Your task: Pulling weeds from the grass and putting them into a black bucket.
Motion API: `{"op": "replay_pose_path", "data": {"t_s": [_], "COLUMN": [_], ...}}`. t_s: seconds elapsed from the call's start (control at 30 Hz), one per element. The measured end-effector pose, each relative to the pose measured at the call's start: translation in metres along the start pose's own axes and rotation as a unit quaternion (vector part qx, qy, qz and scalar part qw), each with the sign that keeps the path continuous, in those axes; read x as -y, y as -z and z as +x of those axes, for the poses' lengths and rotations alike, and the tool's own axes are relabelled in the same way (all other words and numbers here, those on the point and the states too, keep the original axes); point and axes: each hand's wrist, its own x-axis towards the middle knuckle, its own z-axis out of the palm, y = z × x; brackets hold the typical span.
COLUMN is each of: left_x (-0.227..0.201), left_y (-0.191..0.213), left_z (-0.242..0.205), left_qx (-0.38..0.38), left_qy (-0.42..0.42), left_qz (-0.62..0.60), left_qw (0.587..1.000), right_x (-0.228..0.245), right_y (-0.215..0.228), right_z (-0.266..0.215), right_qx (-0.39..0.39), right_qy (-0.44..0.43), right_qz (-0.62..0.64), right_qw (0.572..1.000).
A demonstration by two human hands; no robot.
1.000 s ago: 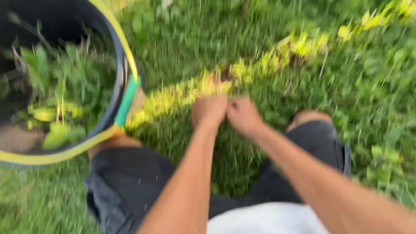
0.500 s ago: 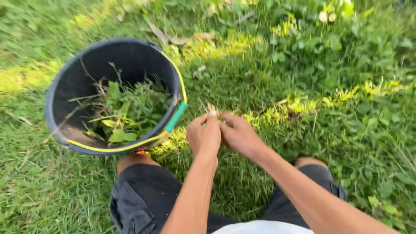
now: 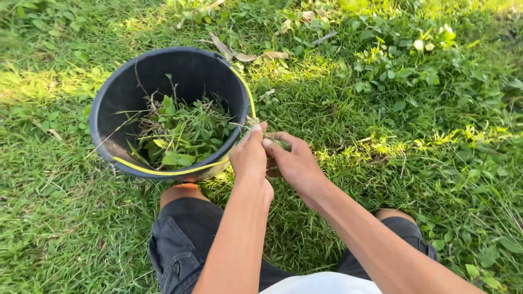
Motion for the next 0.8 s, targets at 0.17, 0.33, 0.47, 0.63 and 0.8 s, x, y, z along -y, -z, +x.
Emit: {"op": "replay_pose_path", "data": {"t_s": [0.17, 0.33, 0.47, 0.63, 0.8], "left_x": [-0.006, -0.027, 0.012, 0.040, 0.041], "left_y": [0.018, 0.027, 0.052, 0.070, 0.076], "left_z": [0.002, -0.043, -0.027, -0.022, -0.034], "left_qx": [-0.018, -0.035, -0.006, -0.062, -0.018], "left_qy": [-0.060, -0.031, -0.112, -0.074, 0.037], "left_qz": [0.029, 0.060, 0.058, 0.178, 0.390], "left_qw": [0.998, 0.997, 0.992, 0.979, 0.920], "right_x": [0.000, 0.024, 0.042, 0.054, 0.079], "right_y": [-0.012, -0.026, -0.036, -0.055, -0.075], "right_z": [0.017, 0.035, 0.059, 0.095, 0.112], "right_qx": [-0.012, 0.008, 0.039, 0.091, 0.150], "right_qy": [0.051, 0.069, 0.093, 0.044, -0.048], "right_qz": [-0.061, -0.085, -0.159, -0.139, -0.044], "right_qw": [0.997, 0.994, 0.982, 0.985, 0.987]}}
